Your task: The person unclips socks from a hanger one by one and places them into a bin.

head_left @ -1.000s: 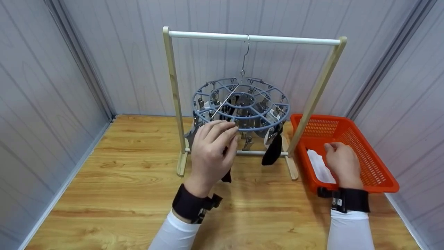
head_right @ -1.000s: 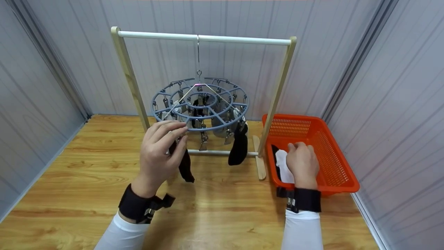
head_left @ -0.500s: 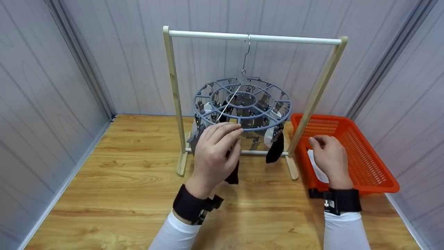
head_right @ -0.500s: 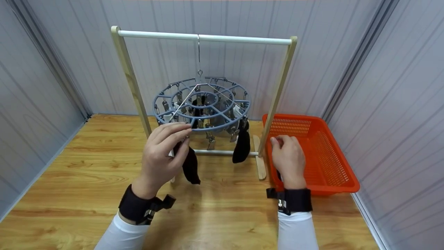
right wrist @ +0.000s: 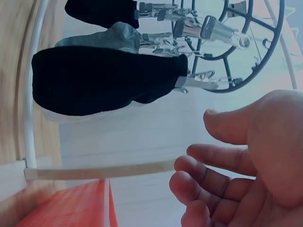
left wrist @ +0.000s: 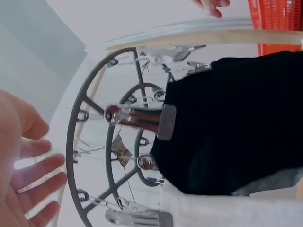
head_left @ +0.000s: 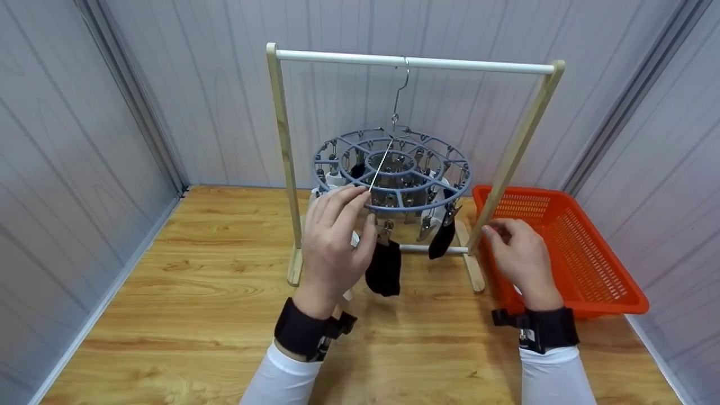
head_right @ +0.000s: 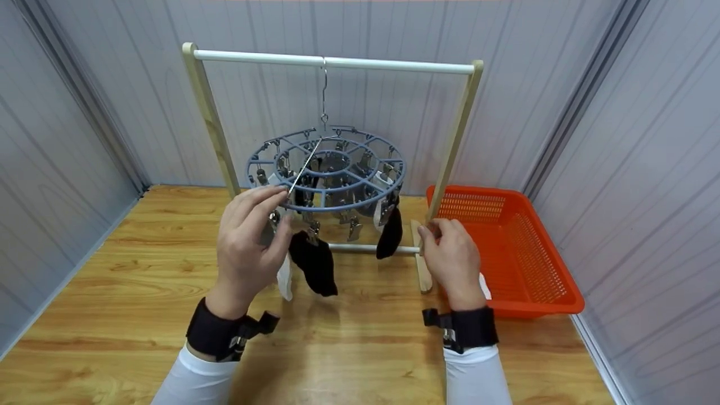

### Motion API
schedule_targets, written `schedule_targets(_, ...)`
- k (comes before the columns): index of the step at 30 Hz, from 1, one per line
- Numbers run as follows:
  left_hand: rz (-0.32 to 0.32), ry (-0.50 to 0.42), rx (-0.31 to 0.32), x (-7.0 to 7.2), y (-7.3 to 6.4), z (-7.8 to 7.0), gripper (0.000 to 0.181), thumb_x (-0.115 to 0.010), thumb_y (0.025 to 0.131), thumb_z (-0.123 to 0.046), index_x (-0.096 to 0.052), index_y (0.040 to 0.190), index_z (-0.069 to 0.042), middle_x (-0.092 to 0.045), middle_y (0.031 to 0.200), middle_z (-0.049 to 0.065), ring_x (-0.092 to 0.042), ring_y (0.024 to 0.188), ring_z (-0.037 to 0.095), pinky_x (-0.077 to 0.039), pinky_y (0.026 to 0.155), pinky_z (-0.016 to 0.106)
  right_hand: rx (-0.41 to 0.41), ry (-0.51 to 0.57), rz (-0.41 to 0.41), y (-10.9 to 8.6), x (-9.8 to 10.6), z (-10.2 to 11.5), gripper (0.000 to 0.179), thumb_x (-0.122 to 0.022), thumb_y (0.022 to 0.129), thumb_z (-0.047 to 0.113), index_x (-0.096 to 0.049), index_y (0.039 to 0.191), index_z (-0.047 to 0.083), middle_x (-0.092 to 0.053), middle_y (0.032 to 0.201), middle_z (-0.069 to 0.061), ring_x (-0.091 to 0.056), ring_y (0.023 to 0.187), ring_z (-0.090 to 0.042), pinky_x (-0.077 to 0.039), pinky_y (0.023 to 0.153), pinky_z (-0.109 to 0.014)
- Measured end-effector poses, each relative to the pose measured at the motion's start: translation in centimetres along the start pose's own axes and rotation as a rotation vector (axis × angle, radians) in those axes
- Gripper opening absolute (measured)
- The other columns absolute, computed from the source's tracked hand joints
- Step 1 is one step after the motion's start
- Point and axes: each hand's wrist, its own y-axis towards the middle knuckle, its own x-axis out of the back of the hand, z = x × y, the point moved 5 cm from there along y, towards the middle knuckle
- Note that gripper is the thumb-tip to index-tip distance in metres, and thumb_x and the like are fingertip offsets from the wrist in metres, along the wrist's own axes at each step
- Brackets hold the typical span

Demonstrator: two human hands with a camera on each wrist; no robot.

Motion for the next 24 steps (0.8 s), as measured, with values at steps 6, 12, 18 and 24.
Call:
schedule_targets(6,0.084,0.07,0.035,-0.4,-0.3,0.5,0.027,-0.076,0.101,-0.009,-0.079,0.127,-0.001,-0.076,0.132,0.012,-0.066,0.127,0.032,-0.048,0.116,0.05,0.051,0.111,0.093,0.1,-1.0,0.7,0.04,-0.068,0.113,0.038,-0.076,0.134,0.005,-0.075,0.117,-0.012,-0.067,0.105,-0.026,-0.052,0.086,-0.035)
schedule_targets(12,0.159,0.073,0.0,-0.9,-0.3,0.1,0.026,-0.073,0.103,-0.009,-0.08,0.126,-0.003,-0.077,0.128,0.01,-0.067,0.125,0.031,-0.047,0.118,0.049,0.102,0.178,0.22,-0.2,-2.1,1.3,0.043,-0.069,0.112,0.042,-0.075,0.138,0.008,-0.077,0.122,-0.008,-0.069,0.108,-0.024,-0.055,0.091,-0.034)
schedule_targets(18,0.174,0.034,-0.049,-1.5,-0.3,-0.5,0.029,-0.077,0.097,-0.004,-0.079,0.126,-0.002,-0.077,0.127,0.011,-0.068,0.124,0.031,-0.05,0.115,0.049,0.158,0.193,0.311,-0.6,-3.6,2.0,0.041,-0.072,0.111,0.038,-0.074,0.14,0.009,-0.076,0.126,-0.006,-0.069,0.107,-0.024,-0.057,0.095,-0.043)
schedule_targets(24,0.177,0.002,-0.074,-1.8,-0.4,-0.9,0.029,-0.072,0.101,-0.006,-0.079,0.128,-0.001,-0.077,0.128,0.012,-0.068,0.125,0.031,-0.051,0.115,0.047,0.235,0.237,0.365,-1.0,-6.0,3.4,0.046,-0.078,0.108,0.031,-0.071,0.144,0.004,-0.077,0.126,-0.007,-0.072,0.112,-0.024,-0.059,0.097,-0.044)
